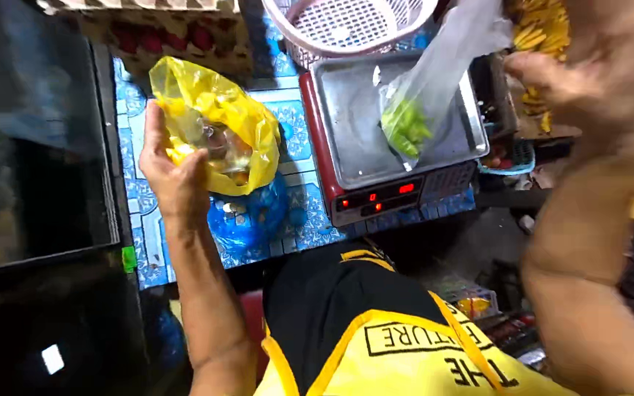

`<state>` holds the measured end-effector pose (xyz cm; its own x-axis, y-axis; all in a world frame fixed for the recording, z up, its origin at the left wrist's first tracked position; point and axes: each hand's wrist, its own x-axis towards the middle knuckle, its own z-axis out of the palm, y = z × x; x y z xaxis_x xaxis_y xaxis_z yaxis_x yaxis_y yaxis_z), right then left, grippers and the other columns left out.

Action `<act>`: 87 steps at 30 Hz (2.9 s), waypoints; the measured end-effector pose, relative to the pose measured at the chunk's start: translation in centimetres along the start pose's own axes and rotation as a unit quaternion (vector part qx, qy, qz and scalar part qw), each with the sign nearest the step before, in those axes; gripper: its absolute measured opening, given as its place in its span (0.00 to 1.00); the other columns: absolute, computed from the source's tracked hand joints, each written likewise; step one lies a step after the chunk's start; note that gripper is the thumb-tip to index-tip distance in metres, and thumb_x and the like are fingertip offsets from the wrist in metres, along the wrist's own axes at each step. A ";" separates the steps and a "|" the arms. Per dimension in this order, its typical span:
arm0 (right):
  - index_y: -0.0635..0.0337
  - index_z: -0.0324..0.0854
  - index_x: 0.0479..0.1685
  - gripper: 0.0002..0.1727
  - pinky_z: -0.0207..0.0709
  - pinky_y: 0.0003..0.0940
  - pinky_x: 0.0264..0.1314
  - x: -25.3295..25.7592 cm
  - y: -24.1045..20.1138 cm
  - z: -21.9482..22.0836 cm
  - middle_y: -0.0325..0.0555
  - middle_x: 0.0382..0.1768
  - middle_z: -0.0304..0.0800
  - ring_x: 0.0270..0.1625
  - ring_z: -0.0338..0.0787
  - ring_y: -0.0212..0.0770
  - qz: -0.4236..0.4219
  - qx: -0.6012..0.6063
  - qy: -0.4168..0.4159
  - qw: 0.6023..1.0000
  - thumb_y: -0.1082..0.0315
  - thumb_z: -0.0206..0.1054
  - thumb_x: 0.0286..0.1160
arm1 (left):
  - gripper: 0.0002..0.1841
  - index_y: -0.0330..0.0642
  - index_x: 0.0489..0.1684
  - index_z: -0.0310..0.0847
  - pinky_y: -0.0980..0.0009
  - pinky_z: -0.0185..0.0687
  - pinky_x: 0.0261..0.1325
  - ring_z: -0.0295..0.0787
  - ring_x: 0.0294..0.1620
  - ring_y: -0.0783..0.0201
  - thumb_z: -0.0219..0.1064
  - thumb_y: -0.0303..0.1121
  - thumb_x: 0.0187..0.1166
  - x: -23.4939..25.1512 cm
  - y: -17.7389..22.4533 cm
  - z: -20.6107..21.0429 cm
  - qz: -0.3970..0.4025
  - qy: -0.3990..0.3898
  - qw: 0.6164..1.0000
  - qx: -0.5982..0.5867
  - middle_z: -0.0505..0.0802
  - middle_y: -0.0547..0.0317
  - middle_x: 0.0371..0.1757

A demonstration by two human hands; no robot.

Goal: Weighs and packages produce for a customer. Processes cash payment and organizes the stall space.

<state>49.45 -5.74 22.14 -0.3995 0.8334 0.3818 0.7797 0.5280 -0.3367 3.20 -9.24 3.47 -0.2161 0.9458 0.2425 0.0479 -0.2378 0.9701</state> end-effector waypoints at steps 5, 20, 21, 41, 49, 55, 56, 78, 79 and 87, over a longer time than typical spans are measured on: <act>0.71 0.78 0.73 0.22 0.69 0.42 0.85 -18.0 4.7 8.6 0.66 0.83 0.68 0.85 0.71 0.53 0.300 -0.006 0.212 0.930 0.70 0.54 0.87 | 0.48 0.33 0.90 0.54 0.67 0.76 0.79 0.73 0.82 0.65 0.68 0.17 0.57 -1.0 -0.1 0.9 -0.007 0.010 1.000 0.004 0.69 0.50 0.89; 0.66 0.79 0.76 0.28 0.84 0.64 0.57 -22.9 3.5 14.3 0.64 0.84 0.69 0.71 0.84 0.70 0.316 -0.236 0.081 0.916 0.83 0.56 0.74 | 0.49 0.35 0.89 0.56 0.68 0.80 0.74 0.78 0.76 0.67 0.68 0.15 0.53 -2.1 0.0 2.4 -0.024 0.004 0.999 0.028 0.75 0.53 0.83; 0.63 0.77 0.78 0.29 0.80 0.67 0.62 -23.0 3.0 14.0 0.64 0.86 0.65 0.75 0.79 0.72 0.321 -0.242 0.065 0.914 0.82 0.56 0.74 | 0.49 0.35 0.88 0.57 0.68 0.80 0.75 0.79 0.75 0.68 0.68 0.15 0.52 -2.1 0.0 2.6 -0.023 0.005 0.999 0.029 0.75 0.54 0.83; 0.64 0.86 0.69 0.22 0.81 0.49 0.61 -24.7 1.0 19.3 0.72 0.60 0.81 0.56 0.85 0.61 0.366 -0.049 0.240 0.898 0.80 0.55 0.81 | 0.46 0.35 0.86 0.60 0.67 0.83 0.70 0.81 0.72 0.68 0.66 0.16 0.54 -2.6 0.4 1.7 -0.028 0.034 0.999 0.022 0.78 0.55 0.80; 0.62 0.87 0.68 0.20 0.79 0.38 0.64 -25.2 1.2 18.7 0.65 0.66 0.79 0.62 0.82 0.49 0.429 0.070 0.268 0.860 0.77 0.60 0.80 | 0.47 0.34 0.86 0.59 0.68 0.81 0.72 0.81 0.73 0.67 0.66 0.15 0.53 -2.7 0.0 2.4 -0.032 0.024 0.999 0.012 0.78 0.54 0.80; 0.66 0.90 0.61 0.17 0.83 0.42 0.54 -26.3 -0.7 19.9 0.67 0.53 0.84 0.47 0.86 0.54 0.357 -0.053 0.251 0.898 0.79 0.63 0.76 | 0.46 0.34 0.86 0.60 0.67 0.82 0.71 0.82 0.72 0.68 0.65 0.14 0.53 -2.8 0.1 1.9 -0.027 0.029 0.999 0.004 0.79 0.54 0.80; 0.67 0.90 0.60 0.17 0.83 0.43 0.55 -26.0 -1.0 19.6 0.68 0.53 0.84 0.48 0.87 0.55 0.358 -0.058 0.257 0.896 0.77 0.64 0.76 | 0.46 0.34 0.86 0.60 0.67 0.82 0.72 0.81 0.73 0.68 0.65 0.14 0.53 -3.0 0.1 1.5 -0.028 0.029 0.999 0.006 0.78 0.54 0.81; 0.43 0.79 0.39 0.14 0.88 0.27 0.37 6.8 -8.3 13.4 0.20 0.22 0.89 0.26 0.89 0.25 0.079 0.381 0.034 0.920 0.57 0.48 0.88 | 0.47 0.45 0.94 0.51 0.57 0.81 0.71 0.78 0.77 0.61 0.65 0.22 0.65 -1.0 0.0 -6.2 -0.052 0.056 0.995 -0.059 0.65 0.53 0.92; 0.39 0.80 0.37 0.15 0.87 0.26 0.36 7.9 -10.0 13.5 0.20 0.21 0.88 0.25 0.88 0.25 0.062 0.406 0.050 0.911 0.57 0.48 0.89 | 0.49 0.45 0.95 0.49 0.58 0.80 0.72 0.76 0.78 0.61 0.65 0.22 0.63 -1.5 -0.2 -6.5 -0.065 0.057 0.995 -0.055 0.63 0.53 0.93; 0.47 0.77 0.43 0.18 0.87 0.33 0.38 14.4 -19.2 19.8 0.29 0.22 0.85 0.26 0.86 0.31 0.080 0.579 -0.012 0.811 0.59 0.39 0.92 | 0.48 0.44 0.94 0.53 0.57 0.79 0.73 0.77 0.78 0.59 0.65 0.23 0.60 -1.8 1.4 -5.6 -0.115 0.063 0.990 -0.055 0.66 0.49 0.91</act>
<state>19.14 -0.64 17.11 -0.3585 0.9020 0.2406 -0.1476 0.1997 -0.9687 -1.80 -12.51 4.41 -0.3289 0.9443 0.0055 -0.1217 -0.0482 0.9914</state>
